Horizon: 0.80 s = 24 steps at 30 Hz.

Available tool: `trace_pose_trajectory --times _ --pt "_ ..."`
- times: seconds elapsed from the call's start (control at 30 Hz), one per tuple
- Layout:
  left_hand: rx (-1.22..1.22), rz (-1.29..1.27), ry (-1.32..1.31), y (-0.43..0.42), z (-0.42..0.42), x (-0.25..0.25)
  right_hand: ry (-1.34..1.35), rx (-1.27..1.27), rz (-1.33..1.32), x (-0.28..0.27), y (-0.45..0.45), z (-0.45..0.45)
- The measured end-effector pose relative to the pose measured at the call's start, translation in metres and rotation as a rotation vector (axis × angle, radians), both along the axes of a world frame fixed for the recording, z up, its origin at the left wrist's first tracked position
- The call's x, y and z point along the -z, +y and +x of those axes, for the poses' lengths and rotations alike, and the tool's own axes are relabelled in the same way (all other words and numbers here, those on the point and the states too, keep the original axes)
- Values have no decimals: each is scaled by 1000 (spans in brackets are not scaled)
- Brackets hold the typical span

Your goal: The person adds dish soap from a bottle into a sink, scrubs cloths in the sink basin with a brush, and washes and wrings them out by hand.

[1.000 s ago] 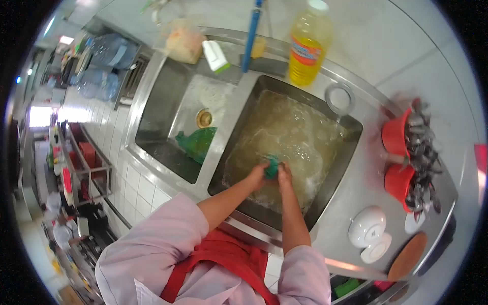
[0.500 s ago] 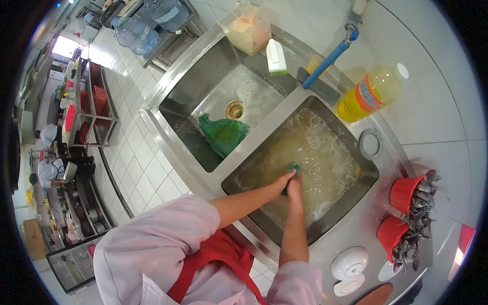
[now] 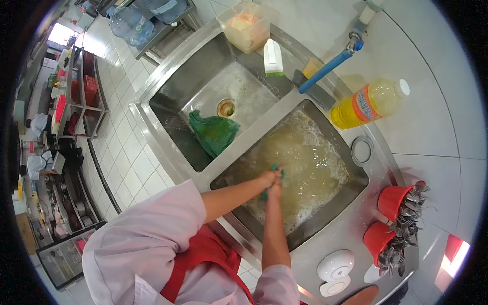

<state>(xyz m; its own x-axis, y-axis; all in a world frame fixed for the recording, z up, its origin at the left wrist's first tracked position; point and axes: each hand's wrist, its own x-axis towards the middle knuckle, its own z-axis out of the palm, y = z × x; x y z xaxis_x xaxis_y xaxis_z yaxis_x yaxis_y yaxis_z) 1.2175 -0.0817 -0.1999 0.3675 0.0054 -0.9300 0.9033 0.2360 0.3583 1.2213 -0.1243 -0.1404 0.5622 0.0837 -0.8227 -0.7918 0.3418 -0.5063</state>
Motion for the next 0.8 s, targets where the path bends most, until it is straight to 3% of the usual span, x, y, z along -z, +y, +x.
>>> trace_pose_trajectory --times 0.13,0.27,0.4,0.47,0.6,0.67,0.73,0.8 --pt "122 134 -7 7 2 13 -102 -68 -137 22 -15 13" --pt "-152 -95 -12 27 3 89 -170 19 -138 29 -7 22" --pt "-151 -140 -160 6 -9 -52 -224 151 -159 61 -19 5" --pt "-263 -167 84 31 18 -80 -318 -283 -517 88 -9 1" --pt "-319 -87 170 28 21 -56 -200 -285 -610 64 11 0" --pt "-361 -5 210 35 24 -38 121 -636 -664 54 13 17" --pt "-371 47 242 38 17 -12 38 -725 -748 92 11 14" --pt "-594 -199 61 33 7 18 -47 -821 -839 100 8 19"
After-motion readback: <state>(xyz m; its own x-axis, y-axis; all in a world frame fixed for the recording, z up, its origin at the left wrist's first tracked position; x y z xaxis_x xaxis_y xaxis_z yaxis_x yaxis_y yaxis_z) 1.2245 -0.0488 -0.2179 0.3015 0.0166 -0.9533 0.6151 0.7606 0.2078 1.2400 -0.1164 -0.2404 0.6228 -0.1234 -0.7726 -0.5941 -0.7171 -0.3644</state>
